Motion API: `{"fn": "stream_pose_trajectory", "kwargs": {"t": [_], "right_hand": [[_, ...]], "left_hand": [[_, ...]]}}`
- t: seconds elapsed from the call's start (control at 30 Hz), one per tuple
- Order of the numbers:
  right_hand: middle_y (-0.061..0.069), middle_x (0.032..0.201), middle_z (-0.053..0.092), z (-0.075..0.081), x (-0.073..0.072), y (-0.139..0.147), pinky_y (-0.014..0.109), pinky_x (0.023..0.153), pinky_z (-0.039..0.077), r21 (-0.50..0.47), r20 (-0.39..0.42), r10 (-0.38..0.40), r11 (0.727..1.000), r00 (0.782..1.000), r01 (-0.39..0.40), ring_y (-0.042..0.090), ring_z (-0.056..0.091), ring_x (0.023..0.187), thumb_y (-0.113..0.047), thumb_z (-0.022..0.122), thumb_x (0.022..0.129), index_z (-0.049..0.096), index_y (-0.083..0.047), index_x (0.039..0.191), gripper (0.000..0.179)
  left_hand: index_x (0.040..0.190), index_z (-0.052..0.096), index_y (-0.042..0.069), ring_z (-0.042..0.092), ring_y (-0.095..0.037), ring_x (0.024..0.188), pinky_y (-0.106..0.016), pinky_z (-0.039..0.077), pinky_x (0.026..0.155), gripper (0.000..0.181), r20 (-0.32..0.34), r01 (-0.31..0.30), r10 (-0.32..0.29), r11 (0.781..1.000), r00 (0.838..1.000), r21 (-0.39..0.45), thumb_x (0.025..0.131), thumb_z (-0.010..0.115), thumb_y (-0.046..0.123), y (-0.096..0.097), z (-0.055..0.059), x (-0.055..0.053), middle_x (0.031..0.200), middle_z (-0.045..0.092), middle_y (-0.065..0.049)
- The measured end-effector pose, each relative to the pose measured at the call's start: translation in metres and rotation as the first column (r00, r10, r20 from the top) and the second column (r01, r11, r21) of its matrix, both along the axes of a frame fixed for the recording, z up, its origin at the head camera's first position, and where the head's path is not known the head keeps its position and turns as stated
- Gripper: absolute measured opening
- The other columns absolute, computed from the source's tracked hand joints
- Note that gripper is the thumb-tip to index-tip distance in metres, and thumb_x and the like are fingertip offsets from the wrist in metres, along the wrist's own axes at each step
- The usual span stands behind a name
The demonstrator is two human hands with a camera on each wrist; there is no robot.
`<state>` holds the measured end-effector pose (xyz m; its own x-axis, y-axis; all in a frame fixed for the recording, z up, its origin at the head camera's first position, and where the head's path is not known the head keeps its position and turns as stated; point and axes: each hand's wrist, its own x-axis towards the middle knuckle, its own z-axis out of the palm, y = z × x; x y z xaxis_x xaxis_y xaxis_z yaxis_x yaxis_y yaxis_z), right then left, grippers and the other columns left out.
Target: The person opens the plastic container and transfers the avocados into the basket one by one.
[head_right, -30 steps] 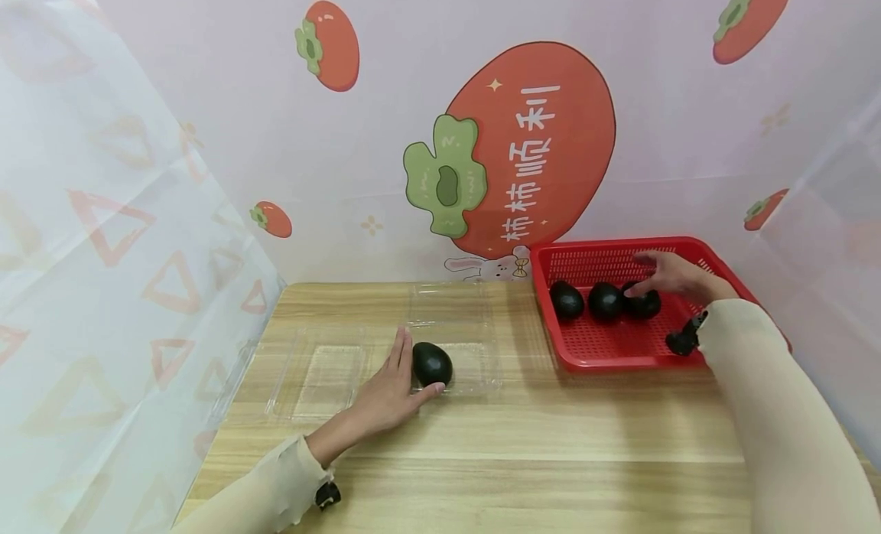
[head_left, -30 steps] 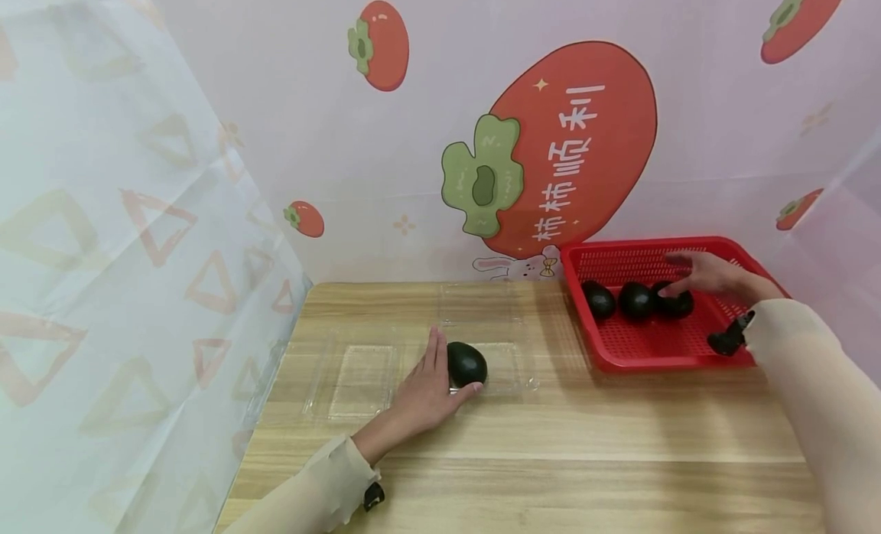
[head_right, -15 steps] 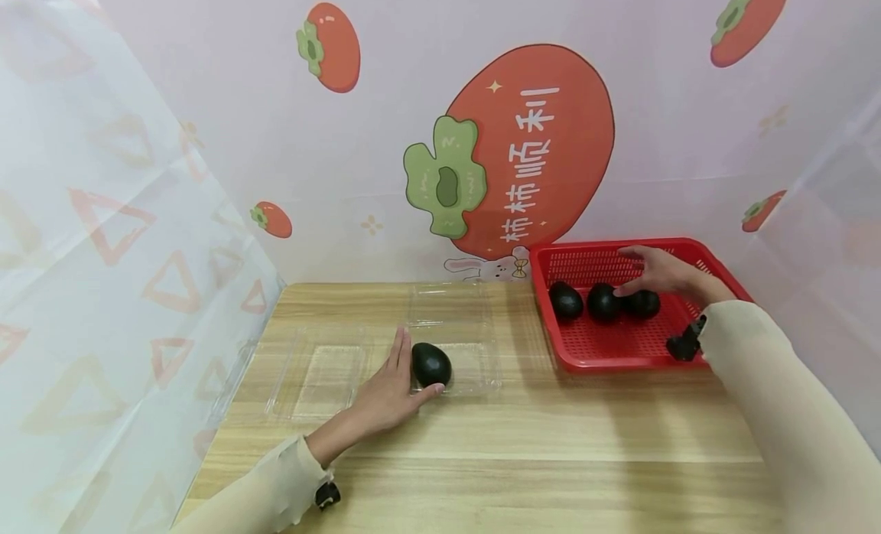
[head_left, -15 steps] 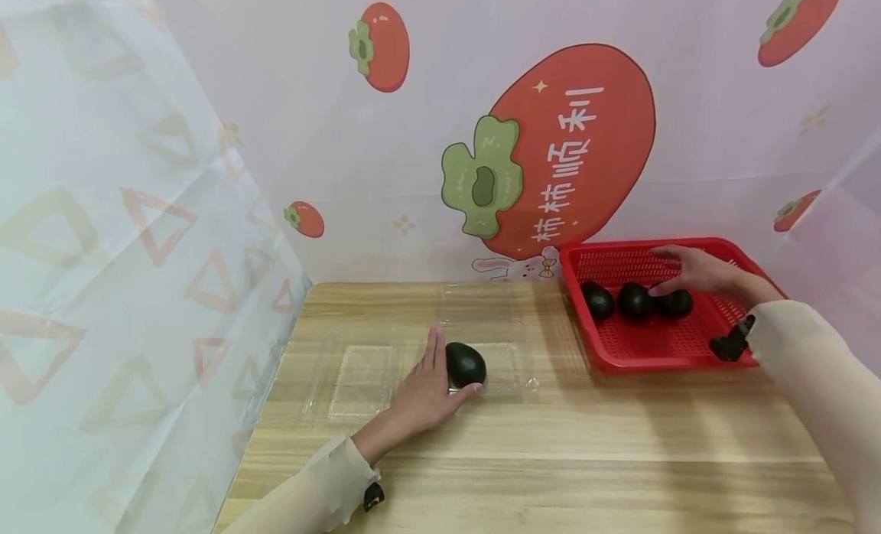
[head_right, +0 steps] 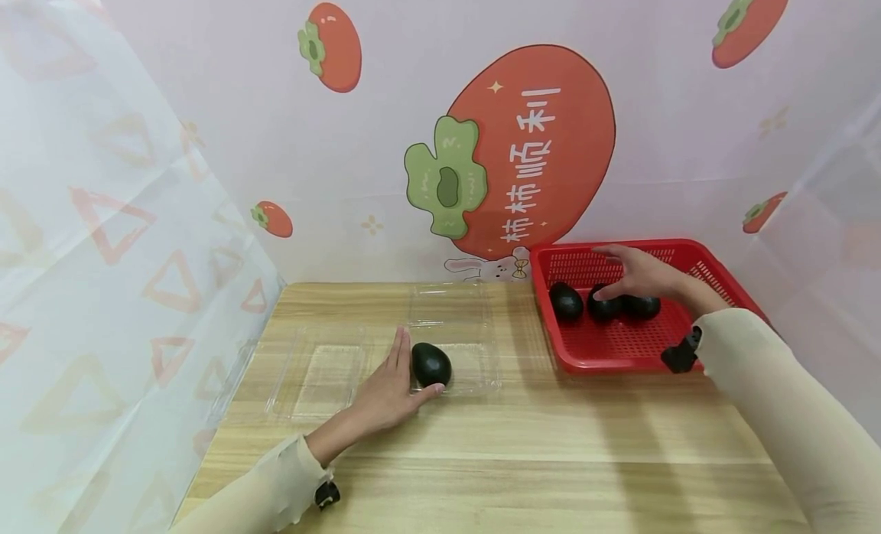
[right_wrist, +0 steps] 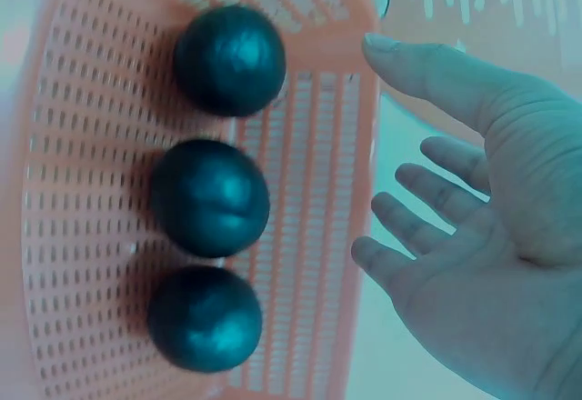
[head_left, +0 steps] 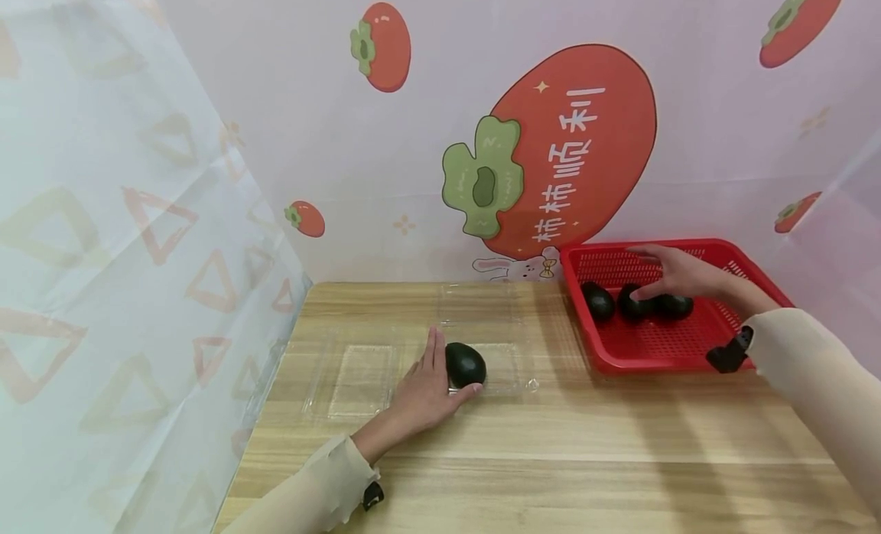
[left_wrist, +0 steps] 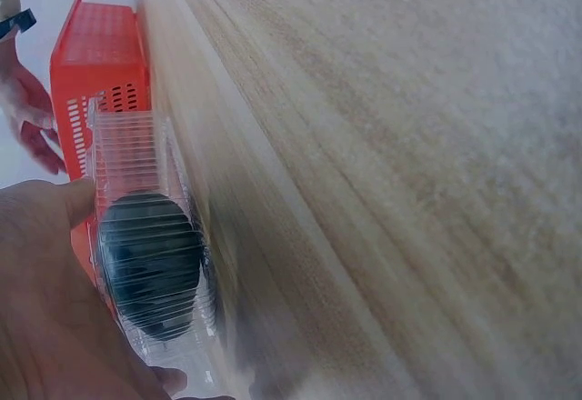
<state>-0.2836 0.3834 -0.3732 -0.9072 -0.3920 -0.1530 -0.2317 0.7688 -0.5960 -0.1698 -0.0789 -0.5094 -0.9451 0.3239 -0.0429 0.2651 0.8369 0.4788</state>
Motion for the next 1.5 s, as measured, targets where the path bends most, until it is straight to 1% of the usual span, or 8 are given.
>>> {"fn": "stream_pose_trajectory", "kwargs": {"t": [0.13,0.27,0.43,0.67,0.83,1.07,1.37,1.5], "right_hand": [[0.029,0.15,0.054,0.006,0.003,-0.017,0.072,0.106,0.045,0.002,-0.046,0.044,0.999,0.998,-0.044,0.047,0.052,0.135,-0.017,0.088,0.087,0.039,0.003,0.159,0.09],[0.024,0.151,0.055,0.013,0.008,-0.033,0.069,0.104,0.048,0.021,-0.081,0.074,0.997,0.994,-0.073,0.04,0.053,0.131,-0.019,0.09,0.086,0.042,0.0,0.159,0.09],[0.026,0.155,0.05,0.014,0.013,-0.047,0.073,0.108,0.043,0.034,-0.095,0.111,0.994,0.989,-0.108,0.044,0.047,0.137,-0.022,0.09,0.086,0.042,0.001,0.159,0.09],[0.021,0.155,0.051,0.012,0.019,-0.069,0.068,0.106,0.048,0.061,-0.141,0.162,0.986,0.977,-0.154,0.04,0.048,0.137,-0.022,0.092,0.083,0.046,-0.004,0.158,0.089],[0.019,0.153,0.053,0.01,0.022,-0.085,0.065,0.104,0.051,0.05,-0.154,0.2,0.98,0.968,-0.194,0.04,0.05,0.137,-0.022,0.094,0.081,0.049,-0.008,0.157,0.089],[0.018,0.153,0.054,0.0,0.022,-0.098,0.065,0.106,0.05,0.051,-0.189,0.257,0.967,0.948,-0.251,0.041,0.05,0.139,-0.022,0.096,0.078,0.049,-0.007,0.156,0.092],[0.018,0.154,0.054,-0.009,0.027,-0.116,0.06,0.104,0.053,0.046,-0.179,0.303,0.953,0.936,-0.299,0.04,0.052,0.139,-0.018,0.095,0.079,0.049,-0.008,0.157,0.091],[0.017,0.156,0.054,-0.012,0.028,-0.123,0.061,0.107,0.051,0.053,-0.183,0.322,0.947,0.929,-0.318,0.041,0.05,0.142,-0.021,0.095,0.079,0.05,-0.008,0.157,0.091]], "left_hand": [[0.169,0.002,-0.001,0.031,-0.039,0.157,-0.056,0.04,0.119,0.119,0.001,0.002,-0.002,1.0,1.0,0.008,0.096,0.06,0.073,0.0,0.004,0.001,0.177,0.0,-0.02],[0.169,0.002,0.0,0.032,-0.041,0.156,-0.056,0.041,0.119,0.119,0.012,0.001,-0.001,1.0,1.0,0.022,0.096,0.06,0.073,-0.001,0.007,0.002,0.177,0.001,-0.02],[0.169,0.002,0.0,0.035,-0.043,0.153,-0.056,0.043,0.117,0.119,0.019,-0.003,0.002,0.999,1.0,0.035,0.096,0.062,0.072,-0.001,0.007,0.002,0.177,0.0,-0.02],[0.169,0.003,0.0,0.037,-0.043,0.153,-0.056,0.044,0.115,0.12,0.013,-0.007,0.007,1.0,1.0,0.024,0.095,0.062,0.073,-0.001,0.005,0.001,0.177,0.002,-0.021],[0.169,0.004,0.0,0.039,-0.043,0.152,-0.055,0.045,0.114,0.12,0.01,-0.011,0.011,1.0,1.0,0.017,0.095,0.062,0.073,0.0,0.004,0.001,0.177,0.003,-0.02],[0.169,0.005,-0.001,0.04,-0.043,0.151,-0.056,0.046,0.114,0.12,0.01,-0.013,0.013,1.0,1.0,0.022,0.094,0.063,0.073,0.0,0.005,0.001,0.177,0.003,-0.02],[0.169,0.004,0.0,0.043,-0.044,0.149,-0.057,0.048,0.112,0.12,0.013,-0.016,0.016,1.0,1.0,0.015,0.095,0.063,0.072,0.001,0.006,0.001,0.177,0.003,-0.019],[0.169,0.003,0.0,0.044,-0.043,0.148,-0.057,0.049,0.11,0.12,0.014,-0.018,0.018,1.0,1.0,0.009,0.095,0.064,0.071,0.001,0.007,0.0,0.177,0.002,-0.019]]}}
